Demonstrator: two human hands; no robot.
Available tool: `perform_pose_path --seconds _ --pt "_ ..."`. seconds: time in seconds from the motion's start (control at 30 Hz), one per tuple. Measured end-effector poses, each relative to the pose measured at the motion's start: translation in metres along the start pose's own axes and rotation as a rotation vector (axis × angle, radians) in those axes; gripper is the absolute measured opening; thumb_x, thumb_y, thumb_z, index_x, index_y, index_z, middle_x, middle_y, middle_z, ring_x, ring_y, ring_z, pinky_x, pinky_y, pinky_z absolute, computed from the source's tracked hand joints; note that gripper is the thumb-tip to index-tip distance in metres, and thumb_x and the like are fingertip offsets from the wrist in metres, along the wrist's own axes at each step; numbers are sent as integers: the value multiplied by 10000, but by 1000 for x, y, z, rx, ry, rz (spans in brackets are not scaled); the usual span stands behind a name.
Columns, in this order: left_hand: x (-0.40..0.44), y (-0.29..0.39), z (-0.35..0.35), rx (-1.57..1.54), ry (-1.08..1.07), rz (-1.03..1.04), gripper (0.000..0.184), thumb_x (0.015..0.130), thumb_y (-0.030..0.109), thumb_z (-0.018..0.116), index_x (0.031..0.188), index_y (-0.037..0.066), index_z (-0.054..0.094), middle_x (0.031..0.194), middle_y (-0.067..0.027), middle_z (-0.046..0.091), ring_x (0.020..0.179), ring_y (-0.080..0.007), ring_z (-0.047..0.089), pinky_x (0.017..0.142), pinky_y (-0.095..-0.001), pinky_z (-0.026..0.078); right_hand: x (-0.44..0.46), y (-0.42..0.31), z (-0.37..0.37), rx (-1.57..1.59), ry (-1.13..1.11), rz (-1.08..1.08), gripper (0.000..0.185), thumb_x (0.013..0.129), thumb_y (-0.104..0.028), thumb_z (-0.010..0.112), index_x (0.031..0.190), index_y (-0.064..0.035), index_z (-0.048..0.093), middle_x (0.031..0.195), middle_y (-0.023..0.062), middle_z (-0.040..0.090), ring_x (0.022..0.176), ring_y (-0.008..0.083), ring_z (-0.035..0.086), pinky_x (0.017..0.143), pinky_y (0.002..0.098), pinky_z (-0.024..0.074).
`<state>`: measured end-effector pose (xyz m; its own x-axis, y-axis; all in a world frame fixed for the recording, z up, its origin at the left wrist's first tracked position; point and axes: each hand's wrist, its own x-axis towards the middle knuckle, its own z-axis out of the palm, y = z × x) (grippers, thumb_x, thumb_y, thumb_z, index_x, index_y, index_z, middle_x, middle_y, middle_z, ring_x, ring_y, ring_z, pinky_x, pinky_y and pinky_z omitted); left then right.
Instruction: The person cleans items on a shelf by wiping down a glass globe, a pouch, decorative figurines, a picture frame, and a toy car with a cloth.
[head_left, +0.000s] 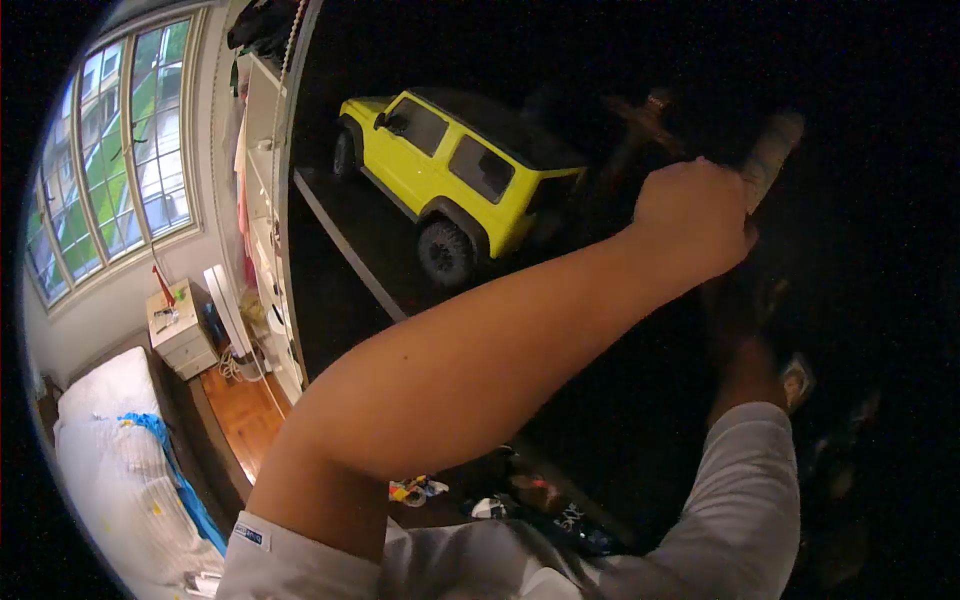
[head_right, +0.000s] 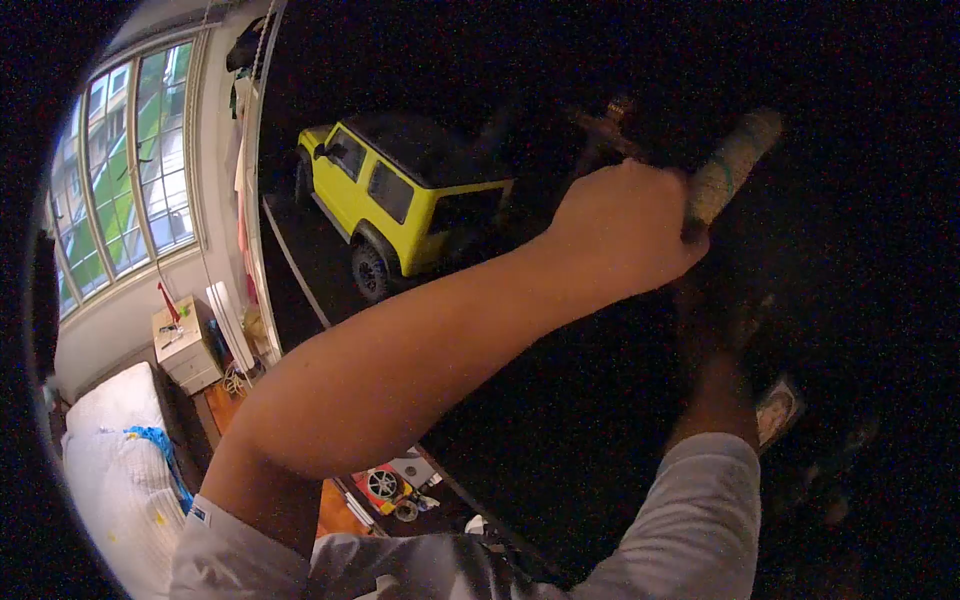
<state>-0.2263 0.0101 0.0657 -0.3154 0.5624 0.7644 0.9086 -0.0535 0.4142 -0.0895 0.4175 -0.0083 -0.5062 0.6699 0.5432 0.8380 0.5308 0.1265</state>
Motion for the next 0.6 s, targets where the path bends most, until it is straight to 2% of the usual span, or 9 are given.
perform_pose_path --seconds 0.13,0.33,0.37,0.47,0.53,0.57,0.6 --pt "-2 -2 2 -13 80 65 346 656 299 640 780 -25 630 729 -185 623 710 -310 627 679 -391 514 4 -27 -13 87 -114 -182 373 873 -227 420 1208 -65 413 1159 100 489 1049 199 471 918 343 358" --pt "2 -6 6 3 121 47 345 662 306 636 798 -12 634 767 -185 626 744 -299 628 710 -392 508 2 -87 -25 367 -344 -462 371 880 -219 402 1215 -61 402 1176 98 479 1063 198 463 928 343 350" --pt "1 -5 4 15 81 33 350 674 304 629 850 1 624 794 -172 626 765 -287 625 704 -381 507 1 -94 -25 424 -378 -495 370 881 -217 399 1216 -60 400 1178 97 477 1065 198 462 930 343 349" --pt "0 -4 -7 31 18 -6 376 703 302 609 960 28 603 854 -147 627 812 -267 619 696 -361 503 -9 -110 -23 790 -551 -459 369 884 -213 389 1219 -58 394 1187 96 472 1073 198 458 935 343 345" --pt "-1 -5 -9 11 34 -33 379 714 306 600 973 29 600 863 -151 626 819 -274 617 707 -363 502 -12 -116 -14 1290 -778 -285 368 887 -210 383 1221 -56 390 1193 95 468 1078 198 456 938 343 342" --pt "-1 -8 -7 7 71 -22 378 704 328 600 916 16 612 843 -172 623 806 -292 616 713 -376 501 -16 -119 -8 1566 -875 -137 368 888 -209 380 1222 -56 388 1196 95 467 1080 198 455 940 343 341" --pt "-1 -11 -4 1 106 -11 386 694 351 600 860 2 623 823 -193 620 793 -310 615 720 -389 500 -19 -120 -7 1669 -903 -88 367 889 -207 377 1223 -55 386 1198 95 465 1082 198 453 942 343 339"
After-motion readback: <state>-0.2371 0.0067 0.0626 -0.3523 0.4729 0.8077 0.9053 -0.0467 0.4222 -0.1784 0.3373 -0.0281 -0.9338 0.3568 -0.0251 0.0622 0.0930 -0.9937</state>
